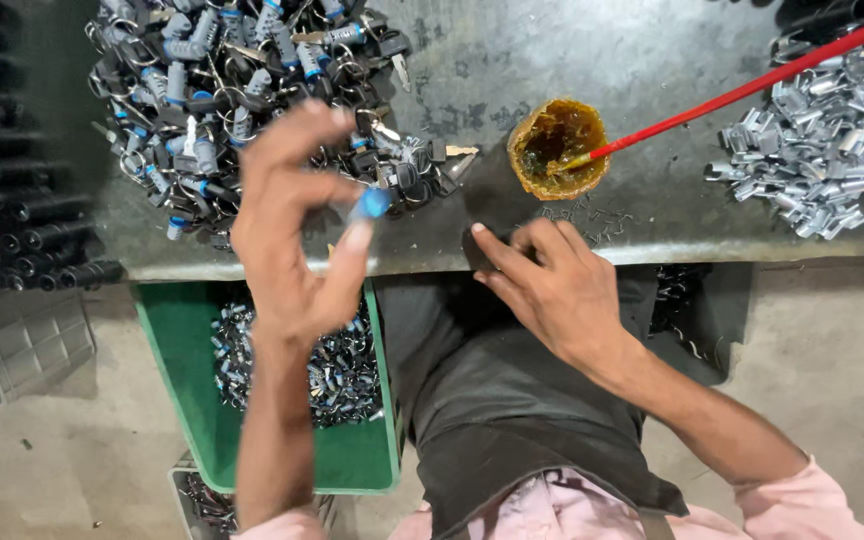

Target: The person repeatedly picks small cylindrical key components from a pile, applies a viscous substance with a red-handled brush, and inserts a small metal piece into each component. The person then places the assembled units into a green bin. The process is repeated continuously throughout the clip.

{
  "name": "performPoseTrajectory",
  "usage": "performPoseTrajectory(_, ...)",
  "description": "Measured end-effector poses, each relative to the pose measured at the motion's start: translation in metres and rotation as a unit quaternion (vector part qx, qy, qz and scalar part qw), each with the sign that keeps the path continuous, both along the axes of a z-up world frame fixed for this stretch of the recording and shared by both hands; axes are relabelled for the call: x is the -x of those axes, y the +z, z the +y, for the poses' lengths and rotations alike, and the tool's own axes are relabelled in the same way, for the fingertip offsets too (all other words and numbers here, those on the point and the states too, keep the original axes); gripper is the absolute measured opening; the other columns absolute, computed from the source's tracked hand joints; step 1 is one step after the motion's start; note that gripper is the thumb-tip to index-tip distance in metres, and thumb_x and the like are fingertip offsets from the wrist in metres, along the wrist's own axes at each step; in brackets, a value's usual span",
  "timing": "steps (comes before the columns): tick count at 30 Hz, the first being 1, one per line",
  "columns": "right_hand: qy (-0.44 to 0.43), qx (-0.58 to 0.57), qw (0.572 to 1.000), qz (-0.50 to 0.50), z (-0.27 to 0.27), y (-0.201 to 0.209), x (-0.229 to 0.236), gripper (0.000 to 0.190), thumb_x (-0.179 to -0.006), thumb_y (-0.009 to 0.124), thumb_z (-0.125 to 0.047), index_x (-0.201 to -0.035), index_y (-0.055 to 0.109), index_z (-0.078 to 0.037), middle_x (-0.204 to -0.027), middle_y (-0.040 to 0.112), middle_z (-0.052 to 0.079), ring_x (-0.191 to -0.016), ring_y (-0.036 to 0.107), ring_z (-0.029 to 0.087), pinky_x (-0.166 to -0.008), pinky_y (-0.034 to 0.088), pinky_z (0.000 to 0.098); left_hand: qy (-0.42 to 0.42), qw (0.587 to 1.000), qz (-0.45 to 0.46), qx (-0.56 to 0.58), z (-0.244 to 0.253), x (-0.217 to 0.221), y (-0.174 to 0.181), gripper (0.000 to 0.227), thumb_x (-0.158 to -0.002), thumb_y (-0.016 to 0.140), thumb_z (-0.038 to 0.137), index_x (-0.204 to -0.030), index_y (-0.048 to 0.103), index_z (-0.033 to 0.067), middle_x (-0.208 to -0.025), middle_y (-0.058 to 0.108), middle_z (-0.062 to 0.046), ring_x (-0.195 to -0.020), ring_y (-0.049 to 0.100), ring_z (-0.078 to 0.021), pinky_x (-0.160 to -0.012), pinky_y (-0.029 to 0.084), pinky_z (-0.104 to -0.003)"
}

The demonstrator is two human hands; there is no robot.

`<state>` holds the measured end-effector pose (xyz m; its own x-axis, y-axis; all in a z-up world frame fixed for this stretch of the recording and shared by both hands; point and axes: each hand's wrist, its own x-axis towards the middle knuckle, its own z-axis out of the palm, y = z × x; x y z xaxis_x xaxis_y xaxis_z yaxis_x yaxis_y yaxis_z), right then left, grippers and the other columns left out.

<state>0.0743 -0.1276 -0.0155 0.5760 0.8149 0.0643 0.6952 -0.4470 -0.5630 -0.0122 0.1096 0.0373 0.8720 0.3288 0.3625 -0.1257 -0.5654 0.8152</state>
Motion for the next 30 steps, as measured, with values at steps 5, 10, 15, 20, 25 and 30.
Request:
performPoseTrajectory(5, 0.01, 0.016, 1.0, -0.013, 0.015, -0.002, 0.001, 0.05, -0.079, 0.082, -0.026, -0.128, 0.07, -0.019, -0.091, 0.055, 0.001, -0.083, 0.056, 0.023, -0.061, 0.05, 0.0382, 0.001, 0.907, -0.017, 0.42, -0.042, 0.041, -0.02, 0.019, -0.101, 0.063, 0.001, -0.115, 0.05, 0.0037, -0.118, 0.067, -0.023, -0.117, 0.067, -0.0244, -0.122, 0.048, -0.046)
performPoseTrajectory(10, 0.02, 0.015, 0.998, 0.061, 0.001, -0.011, 0.007, 0.019, -0.087, 0.08, -0.018, -0.104, 0.072, -0.017, -0.094, 0.057, 0.001, -0.088, 0.06, 0.019, -0.067, 0.051, 0.0372, 0.096, 0.923, 0.06, 0.369, -0.06, 0.051, -0.031, 0.02, -0.096, 0.066, -0.005, -0.113, 0.056, 0.0015, -0.112, 0.065, -0.015, -0.106, 0.066, -0.0194, -0.107, 0.053, -0.038)
performPoseTrajectory(15, -0.064, -0.277, 0.673, 0.683, -0.013, -0.015, 0.024, 0.01, -0.099, 0.068, -0.013, -0.102, 0.059, -0.008, -0.14, 0.054, 0.012, -0.12, 0.059, 0.021, -0.097, 0.051, 0.0363, 0.068, 0.968, 0.222, 0.094, -0.07, 0.044, -0.009, 0.018, -0.088, 0.075, 0.006, -0.104, 0.069, 0.0061, -0.098, 0.07, -0.006, -0.091, 0.067, -0.0196, -0.084, 0.054, -0.036)
performPoseTrajectory(20, -0.157, -0.281, 0.532, 0.783, -0.036, -0.018, 0.036, 0.007, -0.104, 0.059, -0.009, -0.105, 0.054, -0.004, -0.148, 0.051, 0.02, -0.131, 0.057, 0.028, -0.11, 0.048, 0.0432, 0.04, 0.966, 0.23, -0.114, -0.05, 0.01, -0.011, 0.018, -0.09, 0.076, 0.013, -0.108, 0.071, 0.0108, -0.104, 0.065, -0.007, -0.101, 0.06, -0.0312, -0.087, 0.049, -0.043)
performPoseTrajectory(25, -0.194, -0.226, 0.599, 0.743, -0.081, 0.002, 0.006, 0.004, -0.102, 0.055, -0.006, -0.102, 0.055, -0.003, -0.147, 0.054, 0.024, -0.13, 0.058, 0.032, -0.111, 0.047, 0.0457, 0.114, 0.935, 0.257, -0.214, -0.033, -0.026, -0.029, 0.034, -0.086, 0.079, 0.016, -0.118, 0.07, 0.0085, -0.11, 0.059, -0.011, -0.101, 0.054, -0.0335, -0.084, 0.048, -0.045)
performPoseTrajectory(30, -0.212, -0.245, 0.67, 0.668, -0.123, 0.03, -0.047, 0.005, -0.103, 0.052, -0.005, -0.105, 0.055, -0.002, -0.149, 0.052, 0.027, -0.137, 0.056, 0.038, -0.116, 0.045, 0.0495, 0.129, 0.957, 0.222, -0.138, -0.03, -0.022, -0.036, 0.026, -0.092, 0.076, 0.013, -0.117, 0.071, 0.0109, -0.107, 0.062, -0.01, -0.099, 0.056, -0.0312, -0.084, 0.048, -0.043)
